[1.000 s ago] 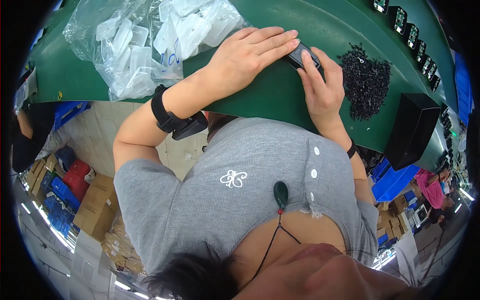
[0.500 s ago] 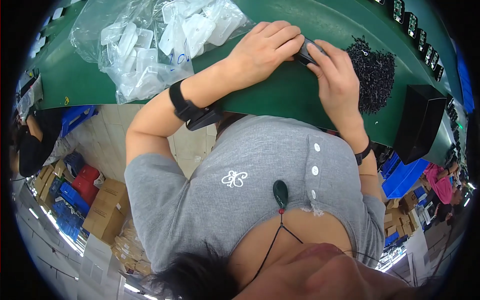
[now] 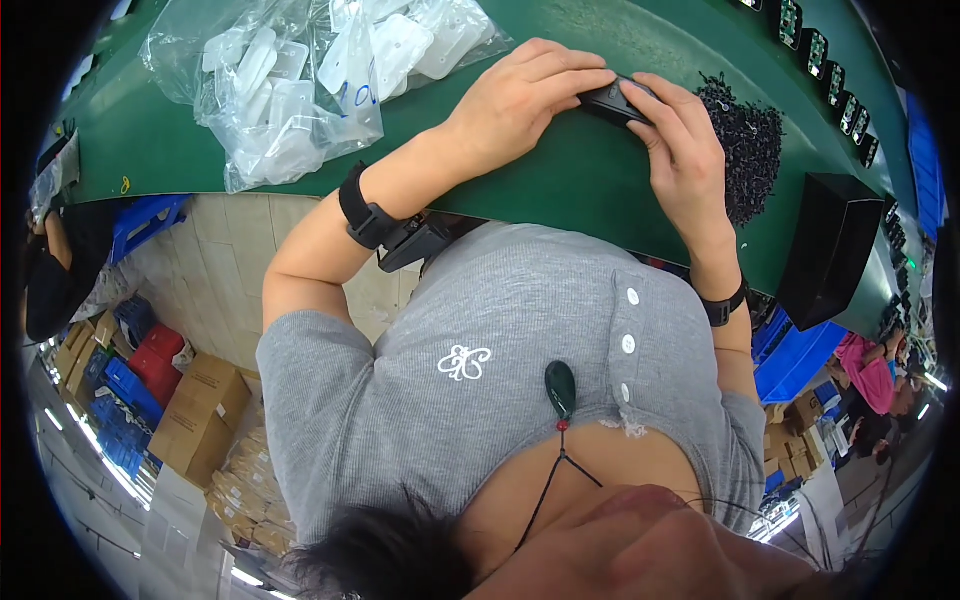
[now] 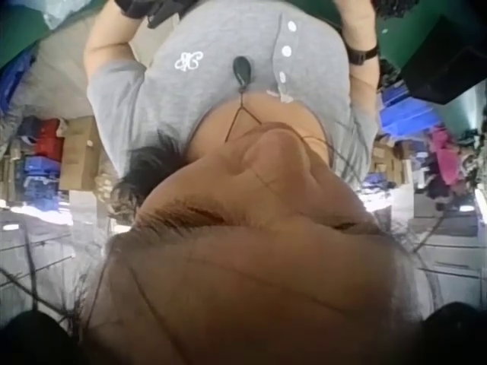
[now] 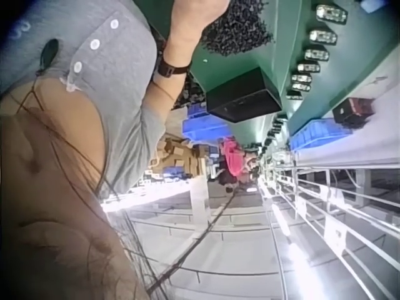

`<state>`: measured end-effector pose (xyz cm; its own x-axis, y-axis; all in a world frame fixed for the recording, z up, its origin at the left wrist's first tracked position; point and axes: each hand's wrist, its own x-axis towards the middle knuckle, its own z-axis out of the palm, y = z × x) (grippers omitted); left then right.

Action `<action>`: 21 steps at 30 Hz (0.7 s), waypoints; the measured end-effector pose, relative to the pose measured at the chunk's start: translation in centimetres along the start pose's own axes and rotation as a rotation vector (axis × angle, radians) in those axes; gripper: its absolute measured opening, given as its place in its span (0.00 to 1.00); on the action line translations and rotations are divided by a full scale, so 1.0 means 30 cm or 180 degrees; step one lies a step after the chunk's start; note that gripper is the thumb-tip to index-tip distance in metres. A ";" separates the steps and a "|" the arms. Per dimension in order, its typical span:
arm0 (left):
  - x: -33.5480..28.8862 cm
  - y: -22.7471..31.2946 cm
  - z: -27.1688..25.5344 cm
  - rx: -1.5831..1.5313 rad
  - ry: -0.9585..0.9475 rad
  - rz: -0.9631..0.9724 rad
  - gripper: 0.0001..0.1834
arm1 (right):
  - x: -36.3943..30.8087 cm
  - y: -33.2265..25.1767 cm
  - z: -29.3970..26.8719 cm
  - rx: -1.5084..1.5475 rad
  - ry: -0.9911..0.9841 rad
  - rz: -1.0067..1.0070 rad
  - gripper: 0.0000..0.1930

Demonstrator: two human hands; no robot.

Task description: The person picks up a white plastic base and inserts a small black component into it by hand. They then press a black plastic cover onto the assembly and place the completed unit onto the green conveyor belt.

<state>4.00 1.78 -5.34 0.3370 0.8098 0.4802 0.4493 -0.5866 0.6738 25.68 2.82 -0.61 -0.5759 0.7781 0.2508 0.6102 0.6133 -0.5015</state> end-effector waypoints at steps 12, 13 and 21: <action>-0.026 -0.020 -0.016 0.0209 -0.0244 0.0071 0.28 | -0.021 -0.011 0.046 -0.0236 0.0165 0.0000 0.22; -0.029 -0.015 -0.014 0.0318 -0.0266 0.0066 0.28 | -0.026 0.000 0.053 -0.0232 0.0163 0.0027 0.22; -0.012 0.039 -0.003 0.0805 -0.0426 0.0163 0.29 | -0.029 0.039 0.060 -0.0129 0.0373 -0.0003 0.21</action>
<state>4.35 0.80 -4.67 0.4632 0.7802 0.4203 0.6153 -0.6245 0.4811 25.92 2.63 -2.90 -0.5104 0.7866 0.3476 0.6324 0.6172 -0.4681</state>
